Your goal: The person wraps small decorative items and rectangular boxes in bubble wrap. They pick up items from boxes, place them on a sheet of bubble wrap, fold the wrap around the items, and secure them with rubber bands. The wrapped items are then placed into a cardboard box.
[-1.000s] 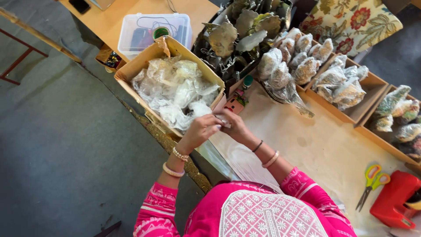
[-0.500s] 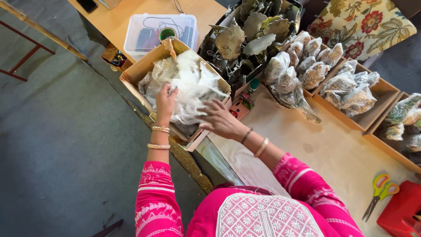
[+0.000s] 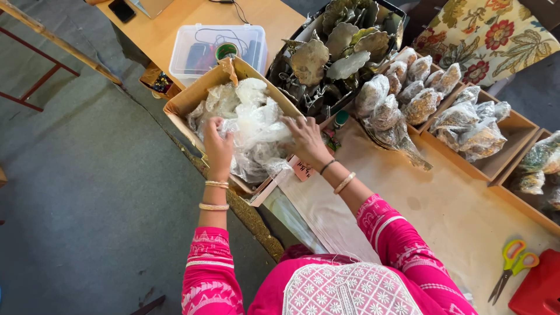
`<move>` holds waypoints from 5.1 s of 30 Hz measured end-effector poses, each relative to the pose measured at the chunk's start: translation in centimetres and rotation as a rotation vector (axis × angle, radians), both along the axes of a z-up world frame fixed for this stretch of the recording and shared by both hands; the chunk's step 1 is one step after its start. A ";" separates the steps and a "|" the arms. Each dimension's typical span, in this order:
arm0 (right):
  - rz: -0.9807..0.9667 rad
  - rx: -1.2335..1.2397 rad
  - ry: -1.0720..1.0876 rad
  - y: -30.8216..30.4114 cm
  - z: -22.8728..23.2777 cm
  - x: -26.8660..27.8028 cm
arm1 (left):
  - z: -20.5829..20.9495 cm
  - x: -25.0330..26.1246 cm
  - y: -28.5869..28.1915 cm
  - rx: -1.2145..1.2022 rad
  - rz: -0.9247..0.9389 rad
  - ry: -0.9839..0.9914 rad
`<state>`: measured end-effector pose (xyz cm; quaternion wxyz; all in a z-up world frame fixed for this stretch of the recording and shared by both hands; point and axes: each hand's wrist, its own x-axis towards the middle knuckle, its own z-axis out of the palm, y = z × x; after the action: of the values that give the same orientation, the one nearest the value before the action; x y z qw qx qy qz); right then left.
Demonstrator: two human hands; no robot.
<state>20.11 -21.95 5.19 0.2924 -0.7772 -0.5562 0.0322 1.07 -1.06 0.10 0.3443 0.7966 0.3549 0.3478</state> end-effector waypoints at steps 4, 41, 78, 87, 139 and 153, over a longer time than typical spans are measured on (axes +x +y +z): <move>-0.037 0.066 -0.044 -1.3 -1.6 1.3 | 3.9 0.9 -4.0 0.720 0.040 0.060; 0.253 0.567 1.413 -9.0 -1.6 2.9 | 9.4 2.0 -15.2 0.235 -0.578 -0.043; -0.856 0.871 0.661 -44.5 -0.8 -3.8 | 3.9 17.3 -44.3 -0.394 -1.272 0.051; -1.176 0.536 0.399 -52.1 -9.4 -3.1 | 2.9 19.4 -46.2 -0.475 -1.486 0.142; -1.321 0.734 0.651 -57.3 -23.3 6.6 | -13.3 26.6 -39.7 -0.764 -1.082 -0.036; -0.984 -0.043 0.020 -53.9 -22.6 0.0 | -14.3 18.0 -47.4 0.421 -1.326 0.276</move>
<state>20.14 -75.85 -17.39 0.2623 -0.9533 -0.1195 -0.0908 19.04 -48.44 -14.19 0.2741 0.9312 -0.2394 0.0221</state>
